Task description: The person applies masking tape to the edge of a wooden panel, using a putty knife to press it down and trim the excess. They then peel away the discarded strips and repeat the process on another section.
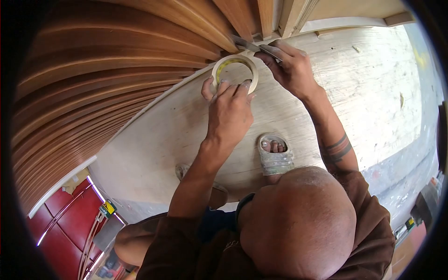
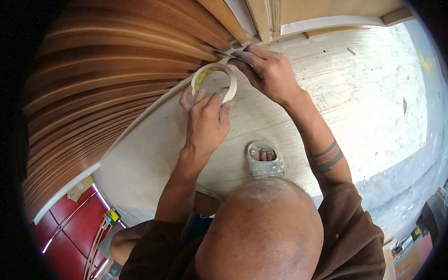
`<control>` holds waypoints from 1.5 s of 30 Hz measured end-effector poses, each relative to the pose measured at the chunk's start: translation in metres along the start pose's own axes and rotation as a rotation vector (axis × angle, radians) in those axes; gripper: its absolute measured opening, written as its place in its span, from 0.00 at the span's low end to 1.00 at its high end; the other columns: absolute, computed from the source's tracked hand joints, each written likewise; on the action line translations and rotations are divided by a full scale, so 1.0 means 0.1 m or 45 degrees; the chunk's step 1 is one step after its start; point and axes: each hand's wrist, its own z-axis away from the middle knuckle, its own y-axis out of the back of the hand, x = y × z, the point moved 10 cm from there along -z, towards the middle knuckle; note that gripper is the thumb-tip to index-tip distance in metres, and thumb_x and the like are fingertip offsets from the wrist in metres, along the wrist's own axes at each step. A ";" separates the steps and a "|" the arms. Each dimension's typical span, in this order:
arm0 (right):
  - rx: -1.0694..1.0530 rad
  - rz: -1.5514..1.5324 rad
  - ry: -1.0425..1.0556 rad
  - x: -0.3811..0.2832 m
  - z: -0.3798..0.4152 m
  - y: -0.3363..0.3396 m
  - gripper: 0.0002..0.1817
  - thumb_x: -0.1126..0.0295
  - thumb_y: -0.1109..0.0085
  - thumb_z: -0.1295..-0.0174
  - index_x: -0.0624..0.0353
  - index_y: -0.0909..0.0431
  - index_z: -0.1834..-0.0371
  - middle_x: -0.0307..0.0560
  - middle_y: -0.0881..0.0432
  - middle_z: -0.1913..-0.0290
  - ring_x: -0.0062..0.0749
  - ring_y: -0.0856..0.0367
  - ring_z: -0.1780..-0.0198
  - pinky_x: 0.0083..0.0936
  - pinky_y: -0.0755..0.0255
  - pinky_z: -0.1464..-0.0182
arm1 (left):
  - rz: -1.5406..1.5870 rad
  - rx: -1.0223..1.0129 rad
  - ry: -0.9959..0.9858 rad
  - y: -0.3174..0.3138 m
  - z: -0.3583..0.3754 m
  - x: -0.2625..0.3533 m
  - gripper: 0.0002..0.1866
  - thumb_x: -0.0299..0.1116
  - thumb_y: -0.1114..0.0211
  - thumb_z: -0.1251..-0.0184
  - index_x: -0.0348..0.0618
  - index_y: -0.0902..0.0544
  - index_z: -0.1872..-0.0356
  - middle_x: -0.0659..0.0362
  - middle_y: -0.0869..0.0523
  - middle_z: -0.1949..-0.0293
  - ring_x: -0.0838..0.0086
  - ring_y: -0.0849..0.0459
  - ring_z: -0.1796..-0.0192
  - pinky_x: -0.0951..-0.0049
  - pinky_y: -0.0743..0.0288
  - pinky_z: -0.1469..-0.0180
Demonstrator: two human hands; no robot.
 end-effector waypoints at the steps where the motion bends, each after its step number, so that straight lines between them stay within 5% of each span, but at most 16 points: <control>1: 0.000 0.003 -0.002 0.01 0.00 -0.01 0.10 0.69 0.26 0.34 0.57 0.11 0.52 0.45 0.17 0.65 0.48 0.16 0.69 0.40 0.22 0.68 | -0.008 -0.005 0.007 0.00 0.00 0.00 0.12 0.28 0.28 0.33 0.36 0.10 0.51 0.54 0.09 0.62 0.61 0.15 0.50 0.38 0.46 0.25; 19: 0.287 0.274 -0.135 -0.56 0.35 0.33 0.15 0.80 0.22 0.41 0.61 0.13 0.51 0.46 0.14 0.66 0.38 0.16 0.75 0.33 0.23 0.73 | 0.036 0.022 0.085 0.00 0.01 -0.13 0.11 0.28 0.29 0.32 0.38 0.10 0.51 0.53 0.09 0.64 0.61 0.14 0.49 0.38 0.47 0.24; 25: 0.159 0.098 -0.149 -0.39 0.39 0.29 0.16 0.78 0.21 0.41 0.59 0.11 0.50 0.47 0.12 0.64 0.42 0.13 0.69 0.35 0.20 0.68 | 0.043 0.043 0.047 -0.01 0.00 -0.06 0.11 0.29 0.29 0.33 0.37 0.10 0.53 0.52 0.08 0.64 0.61 0.14 0.51 0.38 0.47 0.24; 39: 0.119 0.096 -0.119 -0.13 0.24 0.06 0.11 0.67 0.24 0.34 0.55 0.10 0.50 0.44 0.17 0.68 0.42 0.19 0.74 0.37 0.25 0.72 | -0.052 0.060 0.118 0.10 0.11 -0.15 0.14 0.31 0.28 0.33 0.35 0.10 0.50 0.51 0.08 0.64 0.60 0.15 0.53 0.43 0.42 0.29; 45: 0.057 0.081 -0.192 -0.10 0.21 0.05 0.12 0.75 0.24 0.36 0.61 0.12 0.50 0.48 0.12 0.63 0.45 0.13 0.69 0.36 0.21 0.69 | -0.074 0.033 0.101 0.02 0.11 -0.10 0.14 0.31 0.28 0.34 0.36 0.10 0.50 0.51 0.08 0.64 0.60 0.15 0.54 0.44 0.41 0.30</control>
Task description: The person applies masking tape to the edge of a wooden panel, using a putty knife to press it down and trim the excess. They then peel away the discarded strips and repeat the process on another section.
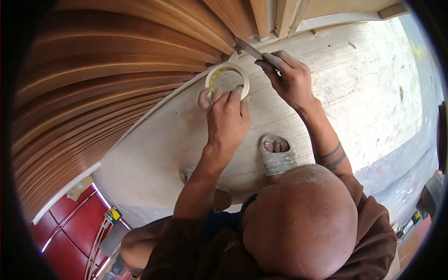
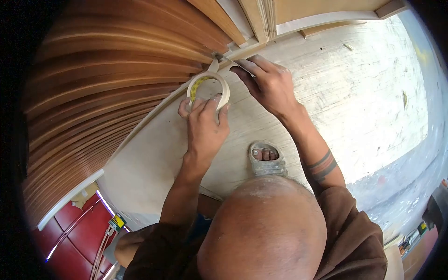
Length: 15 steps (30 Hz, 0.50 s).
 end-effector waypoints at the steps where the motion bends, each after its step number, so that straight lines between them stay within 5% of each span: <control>1: 0.004 -0.002 -0.003 0.02 0.00 -0.01 0.12 0.75 0.24 0.36 0.61 0.12 0.50 0.48 0.12 0.63 0.45 0.13 0.69 0.36 0.21 0.69 | -0.003 -0.003 -0.003 0.01 0.00 0.02 0.14 0.31 0.28 0.34 0.36 0.10 0.50 0.51 0.08 0.64 0.60 0.15 0.54 0.44 0.41 0.30; 3: 0.089 -0.010 0.041 0.01 -0.01 0.02 0.10 0.67 0.25 0.34 0.55 0.10 0.51 0.44 0.16 0.67 0.44 0.17 0.73 0.37 0.22 0.71 | -0.082 0.059 0.058 0.10 0.00 0.01 0.13 0.30 0.28 0.34 0.36 0.10 0.52 0.51 0.09 0.66 0.60 0.15 0.55 0.45 0.41 0.31; 15: 0.017 -0.011 0.073 -0.10 -0.02 -0.02 0.11 0.70 0.25 0.34 0.59 0.11 0.50 0.47 0.14 0.64 0.48 0.16 0.70 0.39 0.22 0.69 | -0.102 0.046 0.052 0.07 0.03 0.06 0.12 0.31 0.28 0.35 0.37 0.10 0.54 0.49 0.10 0.68 0.57 0.15 0.56 0.44 0.40 0.33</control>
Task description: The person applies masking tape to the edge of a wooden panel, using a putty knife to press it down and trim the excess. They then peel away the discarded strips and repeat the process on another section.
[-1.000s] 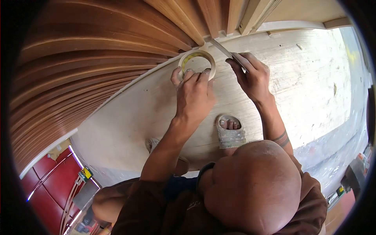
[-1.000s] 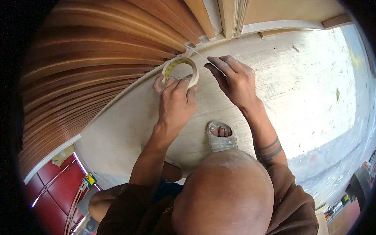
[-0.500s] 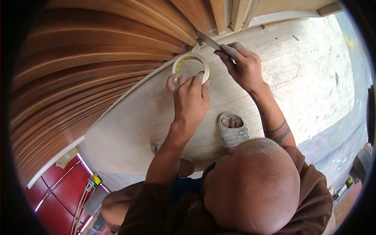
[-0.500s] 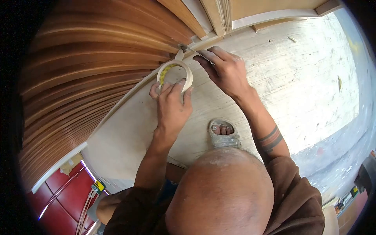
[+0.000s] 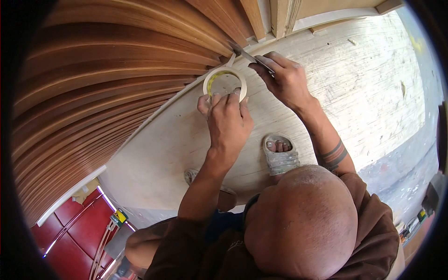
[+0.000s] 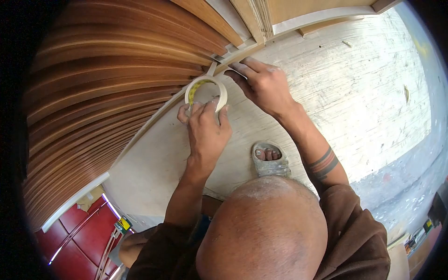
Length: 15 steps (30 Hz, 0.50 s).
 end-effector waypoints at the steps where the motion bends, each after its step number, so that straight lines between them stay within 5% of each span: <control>1: 0.001 -0.001 0.000 -0.02 0.01 -0.01 0.11 0.70 0.25 0.34 0.59 0.11 0.50 0.47 0.14 0.64 0.48 0.16 0.70 0.39 0.22 0.69 | -0.001 0.000 -0.001 0.01 -0.01 0.00 0.12 0.31 0.28 0.35 0.37 0.10 0.54 0.49 0.10 0.68 0.57 0.15 0.56 0.44 0.40 0.33; 13: -0.084 -0.022 -0.026 -0.13 0.33 -0.07 0.15 0.72 0.25 0.35 0.59 0.14 0.46 0.47 0.15 0.63 0.47 0.15 0.68 0.39 0.21 0.68 | 0.010 0.002 -0.030 0.06 -0.08 -0.06 0.09 0.28 0.29 0.36 0.37 0.11 0.57 0.49 0.09 0.67 0.57 0.15 0.57 0.46 0.41 0.33; 15: -0.103 -0.037 0.002 -0.14 0.39 -0.03 0.14 0.73 0.25 0.35 0.59 0.14 0.47 0.47 0.15 0.62 0.47 0.15 0.68 0.39 0.21 0.68 | -0.024 -0.111 0.074 -0.02 -0.08 -0.13 0.15 0.30 0.26 0.38 0.36 0.09 0.51 0.47 0.09 0.63 0.55 0.14 0.52 0.43 0.41 0.30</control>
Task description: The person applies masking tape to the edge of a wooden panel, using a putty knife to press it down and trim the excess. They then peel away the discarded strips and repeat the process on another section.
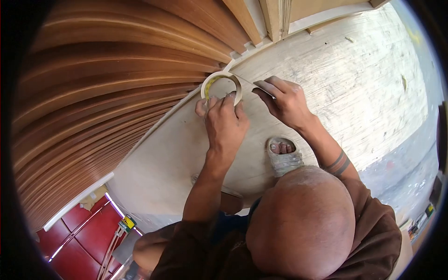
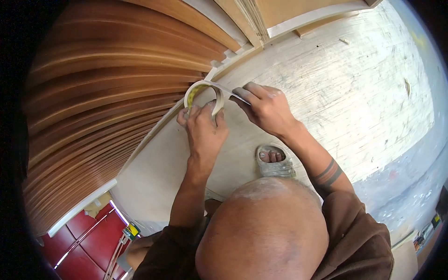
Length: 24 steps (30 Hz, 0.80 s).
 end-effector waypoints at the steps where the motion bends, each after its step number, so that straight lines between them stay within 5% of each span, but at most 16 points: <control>1: 0.044 -0.019 -0.054 0.04 0.03 0.04 0.13 0.73 0.25 0.35 0.59 0.14 0.48 0.47 0.15 0.62 0.47 0.15 0.69 0.39 0.21 0.68 | -0.007 -0.002 -0.011 0.00 -0.01 0.01 0.15 0.30 0.26 0.38 0.36 0.09 0.51 0.47 0.09 0.63 0.55 0.14 0.52 0.43 0.41 0.30; 10: 0.181 -0.018 -0.198 0.20 0.01 0.18 0.09 0.68 0.27 0.32 0.56 0.13 0.52 0.45 0.17 0.64 0.45 0.14 0.68 0.39 0.20 0.67 | 0.079 -0.078 -0.016 -0.09 -0.08 0.07 0.15 0.32 0.25 0.38 0.33 0.09 0.53 0.41 0.09 0.64 0.48 0.13 0.55 0.48 0.35 0.30; 15: 0.258 -0.041 -0.207 0.27 -0.07 0.22 0.09 0.72 0.26 0.34 0.58 0.12 0.53 0.46 0.16 0.64 0.45 0.16 0.70 0.39 0.22 0.69 | 0.096 0.019 -0.017 -0.03 -0.10 0.14 0.15 0.31 0.26 0.37 0.29 0.10 0.55 0.38 0.09 0.64 0.39 0.13 0.54 0.46 0.24 0.41; 19: 0.269 -0.060 -0.172 0.28 -0.08 0.20 0.09 0.70 0.27 0.33 0.57 0.12 0.53 0.45 0.16 0.63 0.45 0.16 0.69 0.39 0.22 0.69 | 0.091 0.098 -0.144 -0.02 -0.08 0.19 0.13 0.31 0.26 0.37 0.30 0.10 0.58 0.37 0.12 0.67 0.41 0.14 0.61 0.48 0.22 0.48; 24: 0.250 -0.069 -0.160 0.26 -0.09 0.14 0.10 0.68 0.27 0.32 0.57 0.12 0.51 0.45 0.16 0.62 0.46 0.15 0.68 0.39 0.22 0.68 | 0.123 0.046 -0.008 -0.06 -0.15 0.10 0.12 0.32 0.26 0.36 0.30 0.11 0.60 0.35 0.12 0.67 0.37 0.13 0.63 0.43 0.21 0.55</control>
